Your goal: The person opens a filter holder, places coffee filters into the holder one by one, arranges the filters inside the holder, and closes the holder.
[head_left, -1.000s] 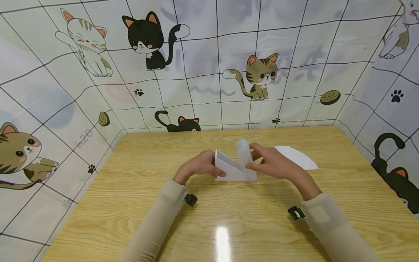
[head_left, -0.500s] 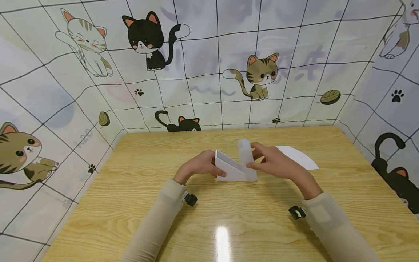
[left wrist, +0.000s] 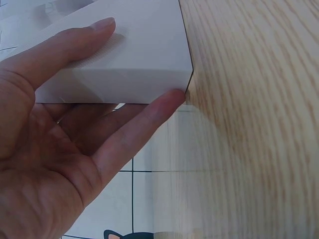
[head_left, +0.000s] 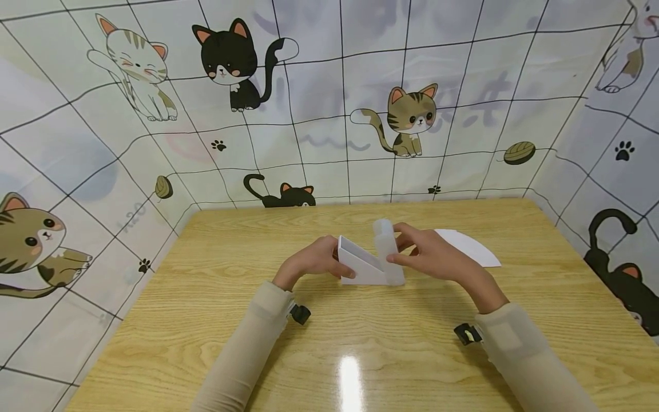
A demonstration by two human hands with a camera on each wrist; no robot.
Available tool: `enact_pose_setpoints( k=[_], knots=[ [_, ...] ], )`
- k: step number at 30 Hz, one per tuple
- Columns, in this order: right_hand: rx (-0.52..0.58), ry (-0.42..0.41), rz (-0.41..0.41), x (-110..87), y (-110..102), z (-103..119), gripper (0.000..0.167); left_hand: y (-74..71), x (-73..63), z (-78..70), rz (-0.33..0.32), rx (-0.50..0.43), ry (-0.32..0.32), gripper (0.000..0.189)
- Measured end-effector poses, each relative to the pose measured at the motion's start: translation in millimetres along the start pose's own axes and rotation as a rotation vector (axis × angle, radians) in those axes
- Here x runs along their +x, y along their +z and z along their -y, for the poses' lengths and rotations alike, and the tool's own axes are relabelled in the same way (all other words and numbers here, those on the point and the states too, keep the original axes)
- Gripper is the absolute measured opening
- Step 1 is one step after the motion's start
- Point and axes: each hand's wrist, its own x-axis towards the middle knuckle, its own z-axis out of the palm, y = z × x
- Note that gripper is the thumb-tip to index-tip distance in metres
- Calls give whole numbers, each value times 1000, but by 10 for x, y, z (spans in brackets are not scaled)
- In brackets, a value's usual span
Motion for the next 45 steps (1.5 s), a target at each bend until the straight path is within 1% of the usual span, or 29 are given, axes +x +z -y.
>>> enact_pose_setpoints(
  k=[8, 15, 26, 37, 45],
  knots=[
    [6, -4, -7, -3, -4, -9, 53, -1, -1, -12, 5, -2, 14, 42],
    [9, -2, -5, -17, -16, -19, 45, 0, -13, -17, 2, 5, 9, 43],
    [10, 7, -15, -39, -50, -10, 41, 1, 5, -6, 3, 0, 9, 43],
    [6, 14, -18, -36, -64, -13, 44, 4, -5, -1, 0, -2, 2, 44],
    [6, 18, -15, -40, -70, -14, 44, 6, -10, -4, -1, 0, 4, 44]
  ],
)
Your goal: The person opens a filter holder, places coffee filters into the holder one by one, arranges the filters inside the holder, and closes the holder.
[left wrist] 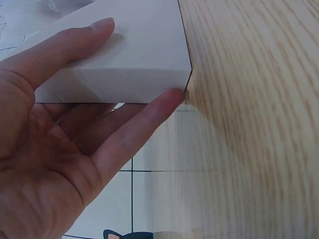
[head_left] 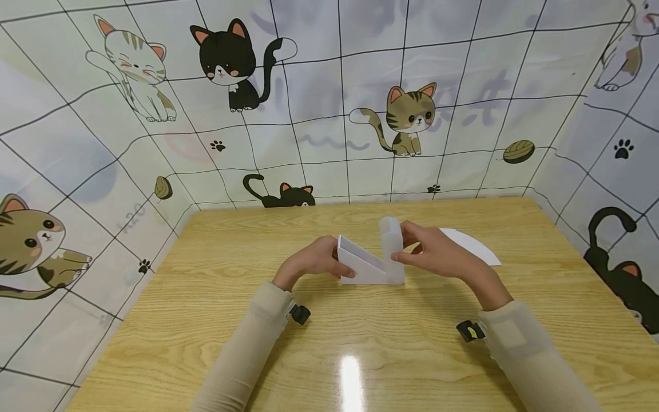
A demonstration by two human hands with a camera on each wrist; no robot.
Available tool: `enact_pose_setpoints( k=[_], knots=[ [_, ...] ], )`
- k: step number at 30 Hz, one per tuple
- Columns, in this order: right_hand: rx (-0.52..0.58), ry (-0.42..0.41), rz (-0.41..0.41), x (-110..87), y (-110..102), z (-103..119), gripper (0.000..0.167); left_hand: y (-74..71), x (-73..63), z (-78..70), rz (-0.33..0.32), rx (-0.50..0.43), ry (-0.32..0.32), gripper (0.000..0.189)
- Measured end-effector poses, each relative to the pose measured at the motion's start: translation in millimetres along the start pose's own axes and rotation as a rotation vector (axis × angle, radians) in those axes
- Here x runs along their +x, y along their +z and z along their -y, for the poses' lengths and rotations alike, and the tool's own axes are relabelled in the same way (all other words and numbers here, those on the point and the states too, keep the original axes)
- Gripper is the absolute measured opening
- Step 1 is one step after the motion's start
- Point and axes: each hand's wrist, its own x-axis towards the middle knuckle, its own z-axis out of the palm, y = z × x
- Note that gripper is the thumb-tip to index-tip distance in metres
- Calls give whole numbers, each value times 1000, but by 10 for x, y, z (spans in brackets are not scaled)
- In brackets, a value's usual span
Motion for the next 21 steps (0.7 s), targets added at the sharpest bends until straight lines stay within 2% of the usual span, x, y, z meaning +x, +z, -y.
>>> enact_pose_setpoints(
  k=[10, 21],
  knots=[
    [5, -1, 5, -8, -13, 3, 48, 2, 2, 6, 0, -6, -1, 44],
    [12, -1, 8, -11, -20, -31, 44, 7, 7, 7, 2, -11, -4, 43]
  ],
)
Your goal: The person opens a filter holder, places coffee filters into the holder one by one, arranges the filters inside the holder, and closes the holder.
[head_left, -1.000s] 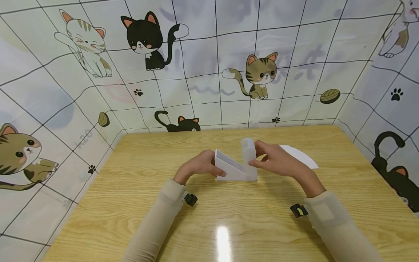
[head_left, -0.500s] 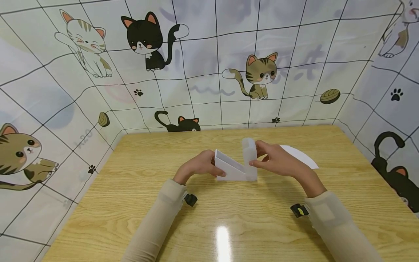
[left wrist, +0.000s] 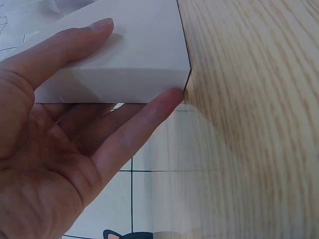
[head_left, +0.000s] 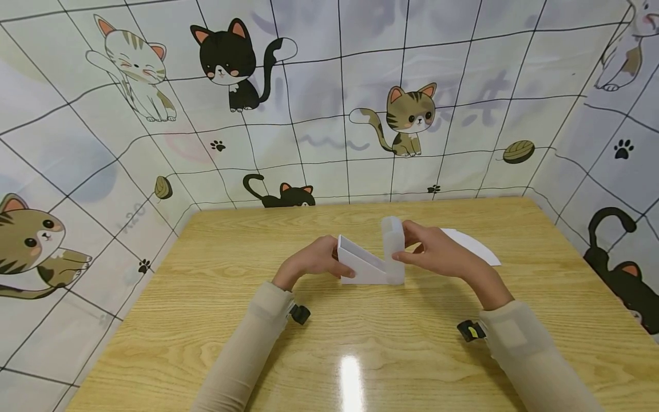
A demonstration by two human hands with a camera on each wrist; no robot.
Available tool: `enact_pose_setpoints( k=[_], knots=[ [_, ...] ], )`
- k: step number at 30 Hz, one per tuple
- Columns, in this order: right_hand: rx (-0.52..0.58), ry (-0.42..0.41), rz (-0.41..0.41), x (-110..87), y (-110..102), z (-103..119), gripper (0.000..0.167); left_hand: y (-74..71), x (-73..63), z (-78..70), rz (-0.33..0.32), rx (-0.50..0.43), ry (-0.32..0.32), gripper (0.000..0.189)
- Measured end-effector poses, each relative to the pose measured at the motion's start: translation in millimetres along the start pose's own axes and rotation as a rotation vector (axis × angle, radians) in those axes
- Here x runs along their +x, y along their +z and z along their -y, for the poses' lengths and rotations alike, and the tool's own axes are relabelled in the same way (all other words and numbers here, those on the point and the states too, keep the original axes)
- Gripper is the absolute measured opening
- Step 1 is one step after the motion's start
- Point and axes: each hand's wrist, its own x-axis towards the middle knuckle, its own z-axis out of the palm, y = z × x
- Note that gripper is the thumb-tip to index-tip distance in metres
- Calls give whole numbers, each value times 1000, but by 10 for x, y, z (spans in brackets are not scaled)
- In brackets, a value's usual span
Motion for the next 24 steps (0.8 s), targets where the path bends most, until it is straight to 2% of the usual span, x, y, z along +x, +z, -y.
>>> enact_pose_setpoints(
  k=[11, 24],
  knots=[
    [24, 0, 13, 3, -9, -28, 42, -7, -11, -5, 0, -1, 7, 44],
    [32, -5, 18, -11, -31, -54, 47, 1, -6, -4, -7, -5, -6, 44]
  ],
)
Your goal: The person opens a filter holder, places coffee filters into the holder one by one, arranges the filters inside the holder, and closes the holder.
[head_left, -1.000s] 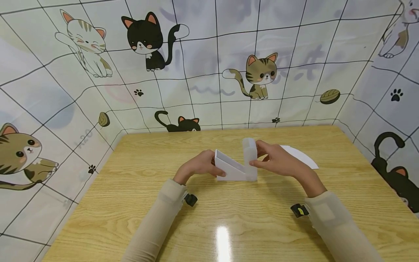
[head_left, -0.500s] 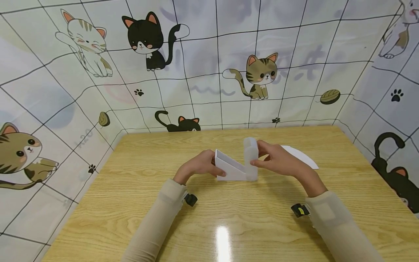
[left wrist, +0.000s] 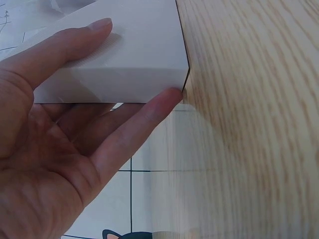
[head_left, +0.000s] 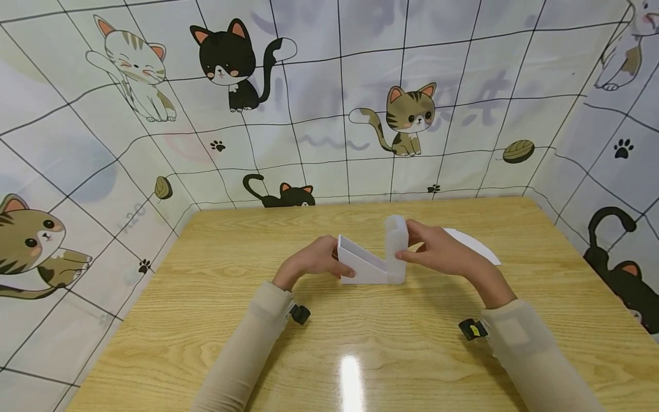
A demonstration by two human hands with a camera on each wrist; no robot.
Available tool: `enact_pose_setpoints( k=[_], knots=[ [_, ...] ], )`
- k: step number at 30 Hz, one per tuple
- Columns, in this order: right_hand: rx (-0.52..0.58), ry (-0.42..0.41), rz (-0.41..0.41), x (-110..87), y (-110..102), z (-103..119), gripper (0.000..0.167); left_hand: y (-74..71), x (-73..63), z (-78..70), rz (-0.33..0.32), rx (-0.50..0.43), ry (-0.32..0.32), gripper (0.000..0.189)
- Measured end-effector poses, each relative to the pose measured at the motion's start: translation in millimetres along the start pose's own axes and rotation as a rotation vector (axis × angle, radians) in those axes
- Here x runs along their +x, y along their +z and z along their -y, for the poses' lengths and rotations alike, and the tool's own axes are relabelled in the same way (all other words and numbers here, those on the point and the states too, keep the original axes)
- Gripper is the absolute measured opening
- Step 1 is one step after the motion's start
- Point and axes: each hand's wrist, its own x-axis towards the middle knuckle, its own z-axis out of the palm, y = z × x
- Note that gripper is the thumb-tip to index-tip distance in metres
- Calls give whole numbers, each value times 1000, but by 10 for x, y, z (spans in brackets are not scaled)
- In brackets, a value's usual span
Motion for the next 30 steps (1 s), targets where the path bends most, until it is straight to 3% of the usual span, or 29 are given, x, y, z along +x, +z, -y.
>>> enact_pose_setpoints(
  k=[7, 30],
  knots=[
    [21, 10, 10, -4, -19, 5, 52, -2, -3, 4, 1, 6, 5, 44],
    [24, 10, 19, -28, -63, -18, 48, -5, -6, -22, -3, 5, -5, 43]
  ],
)
